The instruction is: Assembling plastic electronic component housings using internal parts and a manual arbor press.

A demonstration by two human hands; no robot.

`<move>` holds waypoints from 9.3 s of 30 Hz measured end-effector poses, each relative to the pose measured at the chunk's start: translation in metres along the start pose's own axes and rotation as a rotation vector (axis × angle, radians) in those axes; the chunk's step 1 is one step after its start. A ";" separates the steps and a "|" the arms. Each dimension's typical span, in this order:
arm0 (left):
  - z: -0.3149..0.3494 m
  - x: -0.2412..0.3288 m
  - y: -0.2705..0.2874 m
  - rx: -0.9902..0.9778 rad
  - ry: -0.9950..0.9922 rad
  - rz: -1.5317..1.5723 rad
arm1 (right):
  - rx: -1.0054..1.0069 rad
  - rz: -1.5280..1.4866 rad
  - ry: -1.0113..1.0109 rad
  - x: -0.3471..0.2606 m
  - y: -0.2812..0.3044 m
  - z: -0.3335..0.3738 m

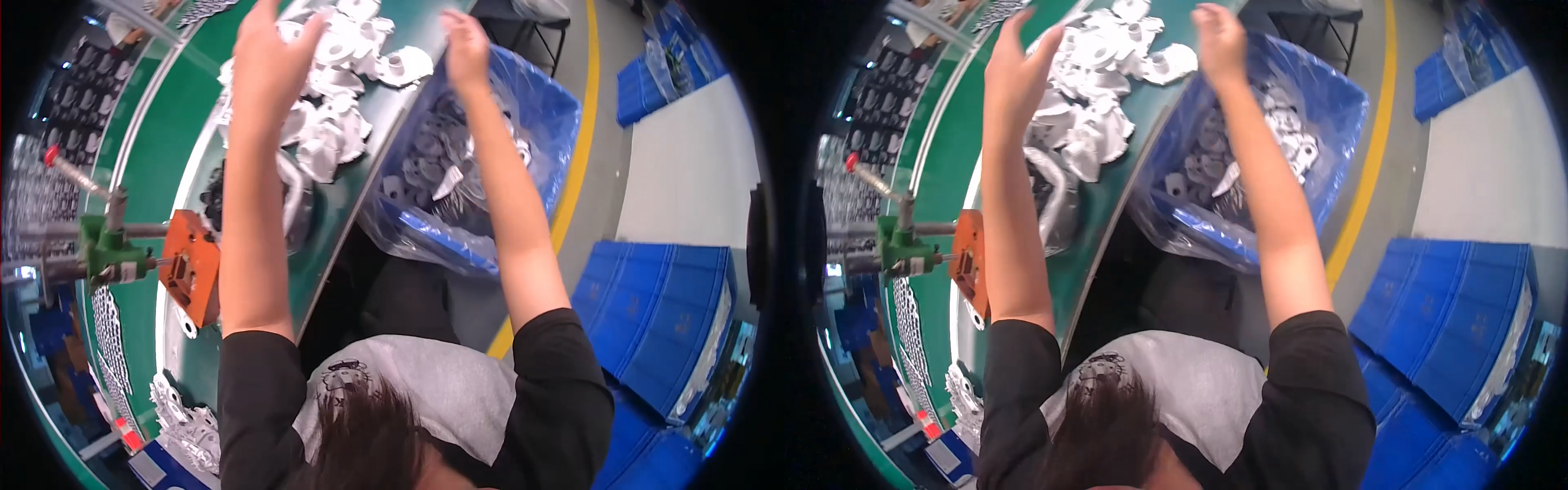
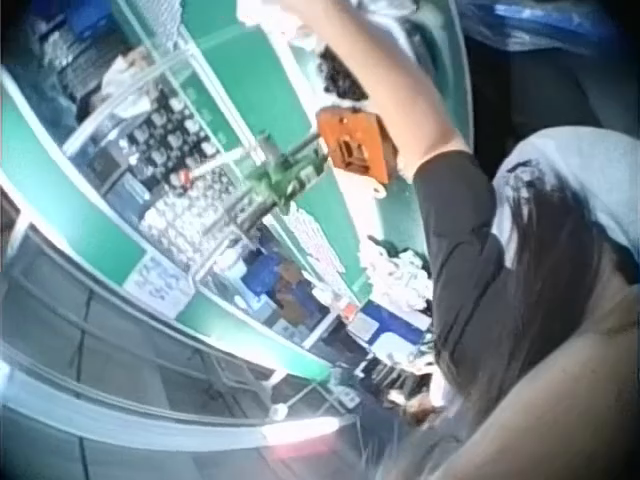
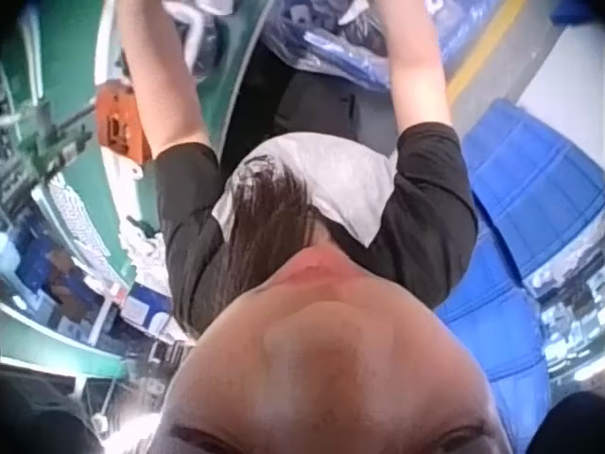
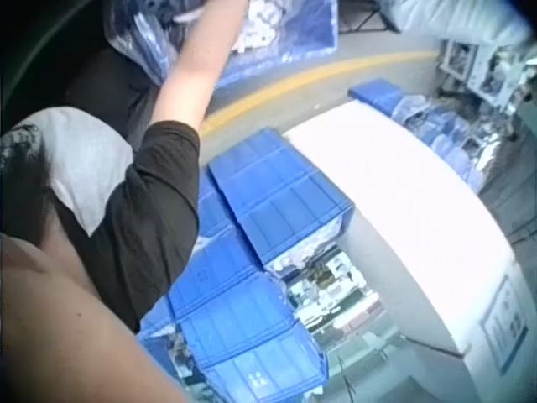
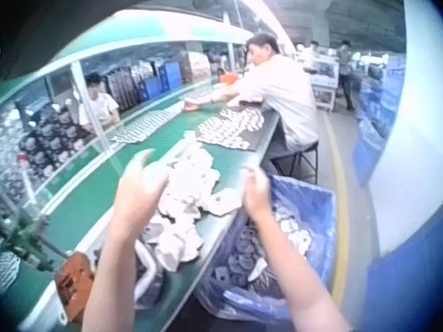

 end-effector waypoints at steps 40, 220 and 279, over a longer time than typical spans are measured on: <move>0.218 -0.250 -0.542 -0.787 1.245 0.883 | 0.195 -0.144 -0.652 0.403 0.192 0.181; 0.528 -0.342 0.554 0.377 1.136 -1.172 | -2.589 -0.584 -0.500 -0.325 -0.259 0.491; 0.406 -0.103 0.351 0.575 0.904 -0.507 | -1.296 -0.832 -0.653 -0.287 -0.247 0.335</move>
Point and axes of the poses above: each hand's wrist, its own z-axis away from the middle knuckle, its own y-axis out of the back of the hand, x = y × z, the point moved 4 cm from there along -z, towards the middle knuckle, and after that the axes turned 6 degrees about -x, right-handed, at the moved point
